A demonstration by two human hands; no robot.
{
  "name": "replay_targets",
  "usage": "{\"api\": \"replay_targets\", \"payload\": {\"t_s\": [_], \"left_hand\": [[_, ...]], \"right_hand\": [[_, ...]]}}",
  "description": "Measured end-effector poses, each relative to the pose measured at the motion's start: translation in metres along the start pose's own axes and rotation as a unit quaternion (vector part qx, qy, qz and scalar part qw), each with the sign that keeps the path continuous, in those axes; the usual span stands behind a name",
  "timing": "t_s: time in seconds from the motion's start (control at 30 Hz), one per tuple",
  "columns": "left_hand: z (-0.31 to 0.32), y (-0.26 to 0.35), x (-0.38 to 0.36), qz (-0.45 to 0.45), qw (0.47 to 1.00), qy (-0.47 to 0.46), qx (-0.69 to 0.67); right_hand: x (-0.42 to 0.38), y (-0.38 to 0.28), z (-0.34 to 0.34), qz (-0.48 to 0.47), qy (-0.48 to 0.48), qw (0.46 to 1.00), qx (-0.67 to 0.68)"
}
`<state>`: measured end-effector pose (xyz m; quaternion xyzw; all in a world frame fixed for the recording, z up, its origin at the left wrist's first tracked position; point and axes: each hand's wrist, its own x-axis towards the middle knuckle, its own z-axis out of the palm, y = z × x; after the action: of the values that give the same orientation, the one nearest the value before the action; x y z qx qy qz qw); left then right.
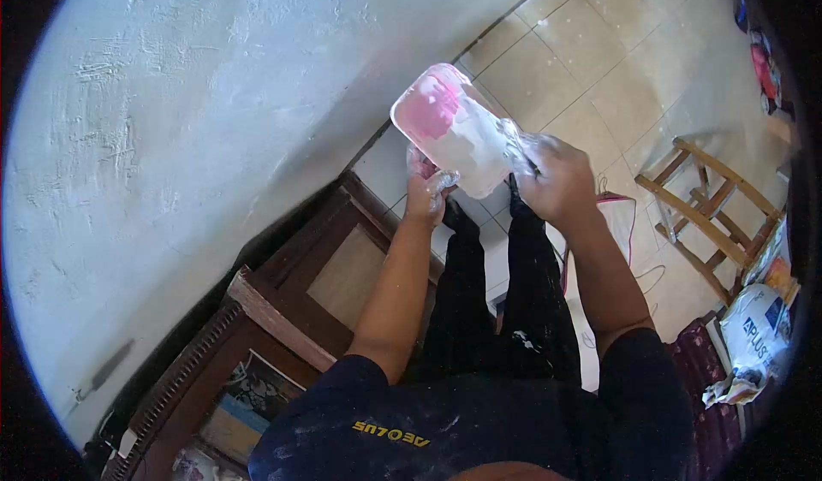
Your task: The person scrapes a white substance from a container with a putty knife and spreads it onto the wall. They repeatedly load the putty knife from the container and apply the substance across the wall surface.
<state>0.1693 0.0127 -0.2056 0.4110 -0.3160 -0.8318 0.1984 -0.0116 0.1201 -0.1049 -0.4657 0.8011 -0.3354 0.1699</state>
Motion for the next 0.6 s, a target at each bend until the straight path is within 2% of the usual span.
{"api": "replay_targets", "payload": {"t_s": [0.03,0.07,0.17,0.23,0.3,0.33,0.37,0.43,0.47,0.5,0.57,0.6], "left_hand": [[0.008,0.004,-0.003,0.002,1.0,0.0,-0.001],[0.017,0.008,-0.006,-0.008,1.0,0.0,-0.025],[0.021,0.001,-0.006,0.007,0.999,-0.002,-0.043],[0.029,0.0,-0.008,0.02,1.0,0.001,-0.007],[0.03,0.0,-0.006,0.013,1.0,-0.007,-0.014],[0.028,-0.002,-0.006,0.004,1.0,0.004,-0.024],[0.027,-0.004,-0.006,-0.004,0.999,0.014,-0.034],[0.027,-0.005,-0.004,0.005,0.999,0.003,-0.04],[0.026,-0.006,-0.004,0.013,0.999,-0.009,-0.045],[0.027,-0.007,-0.004,0.013,0.999,-0.009,-0.046],[0.029,-0.006,-0.004,-0.002,1.0,0.004,0.016],[0.028,-0.008,-0.004,-0.001,1.0,0.005,0.017]], "right_hand": [[0.005,0.0,0.004,0.008,-0.037,0.999,-0.02],[0.005,0.006,0.012,-0.003,-0.02,0.997,-0.068],[0.004,0.017,0.023,-0.003,-0.056,0.998,-0.004],[0.0,0.019,0.02,0.004,-0.085,0.996,-0.013],[-0.004,0.026,0.017,-0.03,-0.008,0.996,0.085],[-0.005,0.03,0.012,-0.031,0.018,0.996,0.076],[-0.005,0.031,0.009,-0.031,0.016,0.996,0.077],[-0.004,0.028,0.001,0.048,-0.005,0.998,0.044],[-0.008,0.029,0.009,0.01,-0.002,0.999,0.034],[-0.011,0.029,0.016,0.009,-0.002,0.999,0.034],[-0.014,0.029,0.023,-0.048,0.001,0.995,0.09],[-0.014,0.031,0.02,-0.022,0.013,0.991,0.134]]}}
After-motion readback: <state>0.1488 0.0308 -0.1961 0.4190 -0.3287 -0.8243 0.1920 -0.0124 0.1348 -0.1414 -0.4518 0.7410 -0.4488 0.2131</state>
